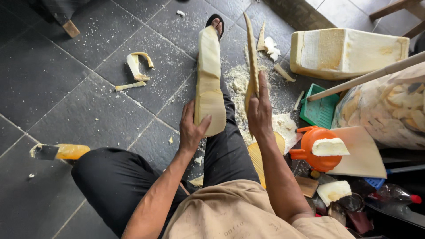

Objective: The person sits on the floor and uses a knife to peel the outer layers off a piece of bamboo. They scrape the surface, remove the peels, and place them into a nearby plastic bag. The person also handles a plastic bottle containing a yellow liquid.

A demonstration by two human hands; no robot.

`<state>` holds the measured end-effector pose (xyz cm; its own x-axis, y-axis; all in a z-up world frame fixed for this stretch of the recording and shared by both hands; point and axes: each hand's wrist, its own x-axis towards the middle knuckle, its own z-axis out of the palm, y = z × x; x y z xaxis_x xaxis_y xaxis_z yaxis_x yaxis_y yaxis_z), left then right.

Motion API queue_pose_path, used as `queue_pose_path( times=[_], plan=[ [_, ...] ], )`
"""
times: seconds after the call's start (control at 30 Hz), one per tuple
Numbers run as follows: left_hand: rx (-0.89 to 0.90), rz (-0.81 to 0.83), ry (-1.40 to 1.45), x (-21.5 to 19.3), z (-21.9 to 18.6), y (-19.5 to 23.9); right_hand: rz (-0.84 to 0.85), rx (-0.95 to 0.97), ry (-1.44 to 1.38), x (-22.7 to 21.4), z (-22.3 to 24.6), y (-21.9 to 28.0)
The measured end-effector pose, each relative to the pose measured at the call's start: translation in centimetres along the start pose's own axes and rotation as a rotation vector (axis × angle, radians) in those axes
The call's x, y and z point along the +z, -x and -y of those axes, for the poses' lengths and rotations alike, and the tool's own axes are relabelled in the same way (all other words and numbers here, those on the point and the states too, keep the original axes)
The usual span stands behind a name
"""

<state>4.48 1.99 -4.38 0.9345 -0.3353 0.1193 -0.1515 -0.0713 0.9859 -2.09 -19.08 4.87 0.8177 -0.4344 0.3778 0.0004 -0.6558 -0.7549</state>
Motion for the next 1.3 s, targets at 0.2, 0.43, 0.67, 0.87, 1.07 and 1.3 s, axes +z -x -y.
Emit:
queue_pose_path(
  times=[0.2, 0.43, 0.67, 0.87, 1.07, 1.3],
  plan=[
    [0.141, -0.002, -0.026, 1.8, -1.0, 1.5, 0.146, 0.025, -0.062, 4.7, 4.1, 0.8],
    [0.066, 0.004, 0.175, -0.2, -2.8, 0.8, 0.116, 0.037, -0.169, 3.0, -0.2, -1.7],
    [0.074, 0.019, 0.235, -0.1, -3.7, 0.9, 0.265, 0.388, -0.654, 2.2, -6.0, -3.8],
    [-0.029, 0.032, 0.350, 0.3, -1.6, 0.8, 0.198, 0.489, -1.025, 3.3, -10.4, -2.3],
    [-0.070, -0.061, 0.357, 0.8, -0.4, 0.2, 0.085, 0.381, -1.400, 1.4, -11.8, -0.8],
    [-0.027, -0.017, 0.316, 1.2, 0.3, 0.2, -0.032, 0.593, -1.329, 1.6, -12.6, -1.4]
  ],
)
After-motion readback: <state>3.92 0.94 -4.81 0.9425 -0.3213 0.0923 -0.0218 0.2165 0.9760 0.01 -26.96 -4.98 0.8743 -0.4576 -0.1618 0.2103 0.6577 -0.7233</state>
